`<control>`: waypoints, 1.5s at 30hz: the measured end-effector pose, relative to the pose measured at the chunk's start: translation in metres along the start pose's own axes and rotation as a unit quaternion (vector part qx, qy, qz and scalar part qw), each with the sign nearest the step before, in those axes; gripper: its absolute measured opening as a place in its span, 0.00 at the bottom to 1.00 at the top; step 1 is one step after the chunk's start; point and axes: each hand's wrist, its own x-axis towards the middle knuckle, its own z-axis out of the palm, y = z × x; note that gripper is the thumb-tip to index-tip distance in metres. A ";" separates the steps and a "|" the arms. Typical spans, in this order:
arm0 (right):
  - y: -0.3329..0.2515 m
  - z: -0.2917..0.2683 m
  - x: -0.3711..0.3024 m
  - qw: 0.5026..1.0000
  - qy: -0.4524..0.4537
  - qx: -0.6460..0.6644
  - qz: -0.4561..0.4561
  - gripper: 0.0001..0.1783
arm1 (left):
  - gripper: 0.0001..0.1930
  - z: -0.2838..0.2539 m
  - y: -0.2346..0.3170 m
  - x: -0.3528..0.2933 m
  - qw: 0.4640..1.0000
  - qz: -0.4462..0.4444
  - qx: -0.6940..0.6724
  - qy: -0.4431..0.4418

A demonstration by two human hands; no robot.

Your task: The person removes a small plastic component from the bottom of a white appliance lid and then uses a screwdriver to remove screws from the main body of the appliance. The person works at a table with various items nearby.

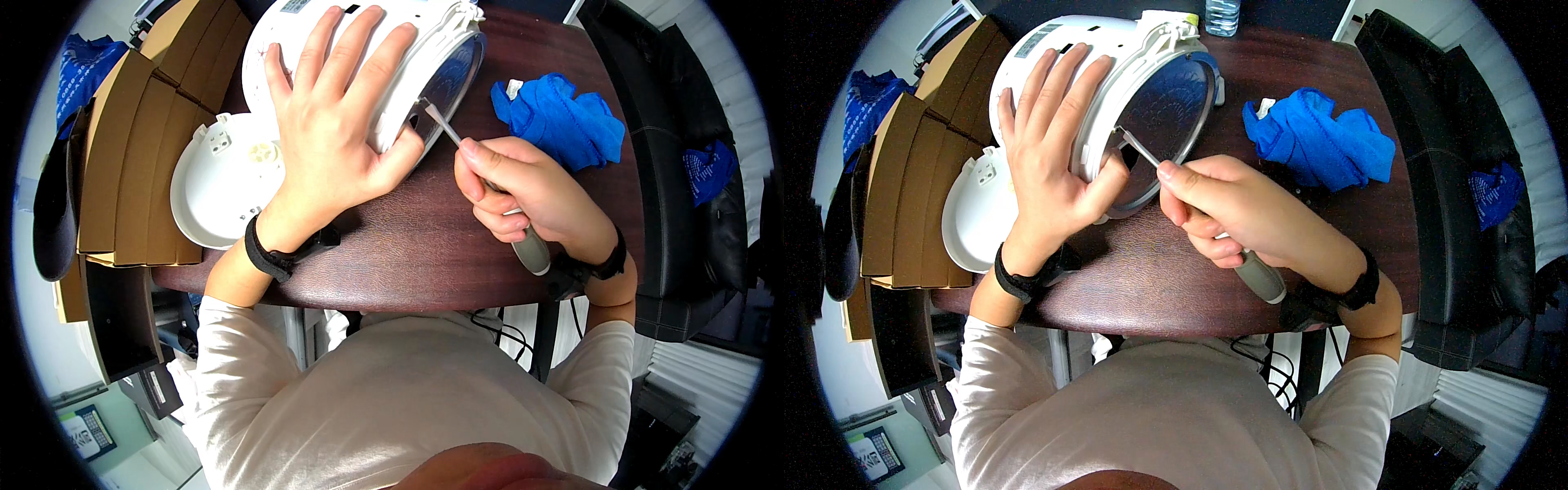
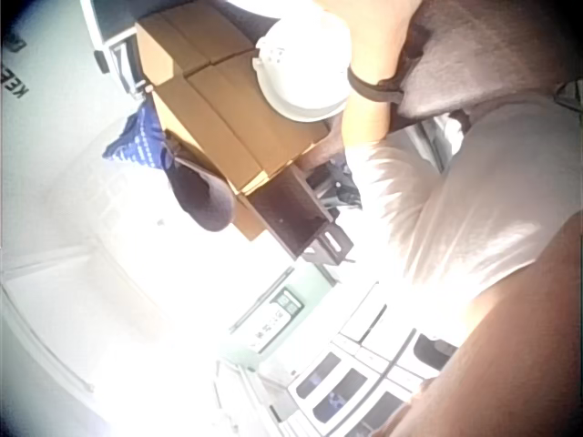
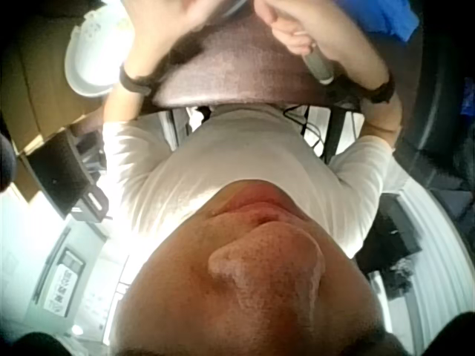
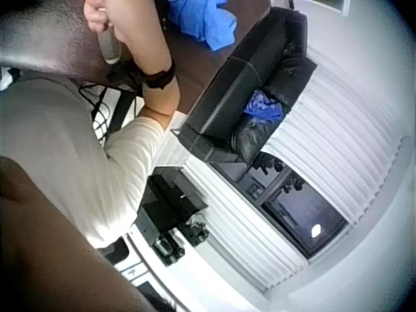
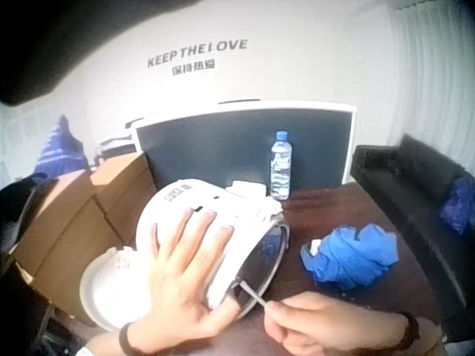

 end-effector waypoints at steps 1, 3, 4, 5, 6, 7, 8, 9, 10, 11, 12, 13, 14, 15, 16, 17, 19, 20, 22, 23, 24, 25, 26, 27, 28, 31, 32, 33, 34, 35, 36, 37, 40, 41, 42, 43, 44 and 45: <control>0.001 -0.001 0.001 0.999 0.014 -0.045 -0.017 0.23 | 0.37 0.000 0.000 0.000 1.000 0.000 -0.002 0.002; 0.003 -0.002 0.002 0.989 0.043 -0.134 -0.051 0.21 | 0.37 -0.001 0.001 0.000 1.000 -0.003 0.001 -0.002; 0.010 -0.003 0.006 0.922 0.147 -0.317 -0.167 0.20 | 0.37 -0.001 0.001 0.000 1.000 -0.004 0.002 -0.004; 0.021 -0.004 0.014 0.798 0.243 -0.481 -0.272 0.18 | 0.37 0.000 0.001 0.001 1.000 -0.002 0.001 -0.004; 0.027 -0.004 0.019 0.624 0.321 -0.615 -0.360 0.17 | 0.37 0.000 0.001 0.001 1.000 -0.001 0.001 -0.003; 0.024 -0.002 0.018 0.584 0.345 -0.655 -0.333 0.13 | 0.37 0.000 0.000 0.001 1.000 0.000 0.001 -0.002; 0.021 -0.002 0.016 0.569 0.345 -0.667 -0.335 0.13 | 0.37 0.000 0.000 0.000 1.000 -0.001 -0.001 -0.003; 0.019 -0.004 0.016 0.554 0.344 -0.678 -0.339 0.13 | 0.37 0.000 0.001 0.000 1.000 -0.002 -0.001 -0.004; 0.016 -0.005 0.015 0.539 0.342 -0.689 -0.342 0.13 | 0.37 -0.001 0.001 -0.001 1.000 -0.004 0.000 -0.005; 0.014 -0.005 0.013 0.546 0.337 -0.686 -0.342 0.13 | 0.37 -0.001 0.001 -0.001 1.000 -0.005 0.002 -0.006; 0.011 -0.006 0.011 0.553 0.335 -0.683 -0.340 0.13 | 0.37 -0.001 0.001 -0.001 1.000 -0.004 0.002 -0.007; 0.010 -0.006 0.009 0.560 0.332 -0.680 -0.338 0.13 | 0.37 -0.001 0.001 0.000 1.000 -0.003 0.002 -0.008; 0.010 -0.008 0.010 0.626 0.312 -0.629 -0.338 0.14 | 0.37 -0.001 0.001 0.000 1.000 -0.001 0.001 -0.006; 0.011 -0.011 0.012 0.688 0.291 -0.573 -0.336 0.15 | 0.37 -0.001 0.000 0.000 1.000 0.003 -0.002 -0.005; 0.012 -0.013 0.013 0.744 0.268 -0.513 -0.332 0.16 | 0.37 0.000 -0.001 0.000 1.000 0.007 -0.004 -0.003; 0.011 -0.013 0.012 0.784 0.240 -0.484 -0.304 0.18 | 0.37 0.000 0.000 0.000 1.000 0.008 -0.005 -0.003; 0.007 -0.012 0.009 0.856 0.178 -0.421 -0.244 0.21 | 0.37 0.000 -0.001 0.000 1.000 0.005 -0.004 -0.004; 0.003 -0.011 0.007 0.887 0.154 -0.380 -0.212 0.22 | 0.37 0.000 0.000 0.000 1.000 0.003 -0.005 -0.005; -0.002 -0.010 0.002 0.939 0.102 -0.295 -0.145 0.24 | 0.37 -0.001 0.001 0.000 1.000 -0.002 -0.005 -0.007; -0.002 -0.011 0.002 0.957 0.083 -0.250 -0.125 0.25 | 0.37 -0.001 0.000 0.000 1.000 0.000 -0.005 -0.005; 0.000 -0.012 0.002 0.971 0.065 -0.203 -0.104 0.25 | 0.37 -0.001 0.000 0.000 1.000 0.004 -0.006 -0.003; 0.001 -0.012 0.002 0.983 0.046 -0.156 -0.083 0.25 | 0.37 -0.001 0.000 0.000 1.000 0.007 -0.007 -0.001; 0.001 -0.012 0.002 0.986 0.041 -0.142 -0.075 0.25 | 0.37 -0.001 0.000 0.000 1.000 0.007 -0.005 -0.001; 0.002 -0.010 0.003 0.989 0.035 -0.128 -0.067 0.25 | 0.37 0.000 0.000 0.000 1.000 0.006 -0.003 -0.001; 0.002 -0.010 0.004 0.991 0.029 -0.114 -0.059 0.25 | 0.37 0.000 0.000 0.000 1.000 0.005 -0.001 -0.001; 0.002 -0.011 0.005 0.994 0.021 -0.095 -0.045 0.26 | 0.37 0.000 0.001 0.000 1.000 0.001 0.000 -0.001; 0.002 -0.010 0.005 0.995 0.017 -0.087 -0.040 0.26 | 0.37 0.000 0.001 0.000 1.000 0.002 0.001 -0.001; 0.001 -0.010 0.004 0.996 0.013 -0.079 -0.034 0.26 | 0.37 0.000 0.000 0.000 1.000 0.003 0.001 0.000; 0.000 -0.009 0.004 0.997 0.009 -0.071 -0.029 0.26 | 0.37 0.000 0.000 0.000 1.000 0.004 0.002 0.000; 0.000 -0.009 0.003 0.997 0.006 -0.067 -0.026 0.26 | 0.37 0.000 0.000 0.000 1.000 0.004 0.001 0.000; 0.000 -0.008 0.003 0.998 0.002 -0.063 -0.021 0.26 | 0.37 0.000 0.000 0.000 1.000 0.004 0.002 0.000; 0.000 -0.008 0.003 0.998 -0.002 -0.059 -0.017 0.26 | 0.37 -0.001 0.001 0.000 1.000 0.004 0.002 0.000; 0.002 -0.008 0.004 0.998 -0.004 -0.056 -0.024 0.25 | 0.37 0.000 0.000 0.000 1.000 0.007 0.002 0.003; 0.002 -0.007 0.004 0.998 -0.003 -0.056 -0.028 0.25 | 0.37 0.000 0.000 0.000 1.000 0.006 0.003 0.003; 0.004 -0.007 0.003 0.998 0.002 -0.053 -0.031 0.25 | 0.36 0.001 0.001 0.001 1.000 0.007 0.000 0.002; 0.005 -0.006 0.002 0.998 0.008 -0.051 -0.035 0.25 | 0.36 0.003 0.002 0.002 1.000 0.009 -0.004 0.001; 0.004 -0.005 0.004 0.998 0.007 -0.054 -0.031 0.25 | 0.36 0.003 -0.001 0.002 1.000 0.015 -0.002 0.001; 0.001 -0.003 0.004 0.998 0.011 -0.053 -0.025 0.25 | 0.36 0.004 -0.002 0.003 1.000 0.022 -0.006 0.012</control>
